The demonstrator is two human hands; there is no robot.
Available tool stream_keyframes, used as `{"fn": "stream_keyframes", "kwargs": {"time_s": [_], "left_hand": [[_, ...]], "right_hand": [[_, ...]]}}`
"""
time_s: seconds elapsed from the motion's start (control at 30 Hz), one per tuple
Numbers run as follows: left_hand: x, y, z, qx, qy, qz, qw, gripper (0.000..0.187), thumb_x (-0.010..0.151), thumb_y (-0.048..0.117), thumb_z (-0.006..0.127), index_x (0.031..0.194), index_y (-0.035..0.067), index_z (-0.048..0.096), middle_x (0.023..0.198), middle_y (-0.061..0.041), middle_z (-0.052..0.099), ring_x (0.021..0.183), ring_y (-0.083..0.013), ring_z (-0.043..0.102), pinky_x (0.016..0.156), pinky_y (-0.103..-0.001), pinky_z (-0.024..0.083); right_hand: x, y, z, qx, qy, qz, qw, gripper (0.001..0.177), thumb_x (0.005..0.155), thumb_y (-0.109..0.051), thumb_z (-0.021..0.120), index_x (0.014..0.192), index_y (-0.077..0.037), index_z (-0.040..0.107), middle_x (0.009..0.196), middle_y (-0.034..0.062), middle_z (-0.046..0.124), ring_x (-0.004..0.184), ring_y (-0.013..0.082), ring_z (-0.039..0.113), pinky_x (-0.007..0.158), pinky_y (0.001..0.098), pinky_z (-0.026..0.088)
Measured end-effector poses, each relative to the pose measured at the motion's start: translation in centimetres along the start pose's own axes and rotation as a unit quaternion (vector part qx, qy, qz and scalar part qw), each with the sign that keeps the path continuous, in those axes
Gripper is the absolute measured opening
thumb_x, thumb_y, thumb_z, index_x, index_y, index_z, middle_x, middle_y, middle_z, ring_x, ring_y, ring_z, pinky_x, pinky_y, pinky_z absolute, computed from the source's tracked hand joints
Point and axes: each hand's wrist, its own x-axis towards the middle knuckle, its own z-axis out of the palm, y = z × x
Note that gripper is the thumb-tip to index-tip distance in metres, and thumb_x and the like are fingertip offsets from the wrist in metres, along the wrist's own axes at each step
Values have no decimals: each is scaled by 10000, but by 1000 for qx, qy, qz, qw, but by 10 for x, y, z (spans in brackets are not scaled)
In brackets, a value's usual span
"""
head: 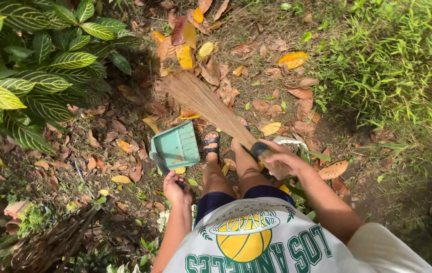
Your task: Sweeping dry leaves and garden debris into a dustpan and a bucket in an outdoor area.
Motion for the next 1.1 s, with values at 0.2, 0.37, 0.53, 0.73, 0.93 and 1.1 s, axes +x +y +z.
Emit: {"fn": "stream_keyframes", "kwargs": {"time_s": [0.2, 0.37, 0.53, 0.73, 0.93, 1.1], "left_hand": [[8, -5, 1, 38, -24, 3, 999, 242, 913, 0, 490, 1131, 71, 570, 789, -26, 541, 656, -126, 491, 557, -260, 425], [2, 7, 11, 56, -54, -17, 997, 271, 900, -17, 488, 1152, 62, 547, 792, -43, 546, 667, -137, 503, 558, -282, 430], [0, 13, 24, 92, -101, -17, 990, 261, 897, -2, 475, 1140, 56, 551, 797, -49, 542, 660, -138, 489, 563, -283, 429], [-1, 17, 60, 147, -140, -37, 978, 244, 887, -19, 494, 1110, 67, 544, 806, -38, 539, 682, -138, 510, 584, -283, 440], [1, 12, 75, 189, -148, -35, 970, 267, 883, -12, 499, 1128, 76, 555, 808, -37, 533, 680, -139, 497, 592, -278, 433], [10, 13, 91, 189, -184, -44, 963, 294, 887, -33, 491, 1169, 41, 532, 825, -62, 536, 702, -157, 514, 625, -287, 464]], "right_hand": [[-119, 22, 7, 232, 195, 80, 950, 958, 735, -79, 710, 1591, -318, 354, 1264, 207, 578, 892, 366, 687, 696, 444, 601], [-71, 59, -10, 324, 285, 41, 901, 860, 803, -181, 682, 1587, -301, 348, 1174, 130, 603, 830, 279, 654, 607, 395, 574], [-49, 67, -7, 326, 189, 6, 926, 825, 813, -190, 712, 1577, -219, 401, 1119, 107, 614, 786, 242, 643, 606, 373, 580], [-160, 97, 25, 405, 177, 43, 896, 836, 769, -159, 701, 1553, -233, 421, 1060, 116, 670, 767, 256, 697, 571, 408, 582], [-174, 111, 57, 473, 384, -25, 792, 818, 794, -186, 666, 1559, -287, 393, 952, 153, 620, 732, 269, 652, 573, 435, 579], [-80, 191, -12, 550, 322, -76, 767, 647, 905, -197, 706, 1482, -59, 446, 1003, 84, 648, 801, 258, 680, 671, 432, 623]]}}
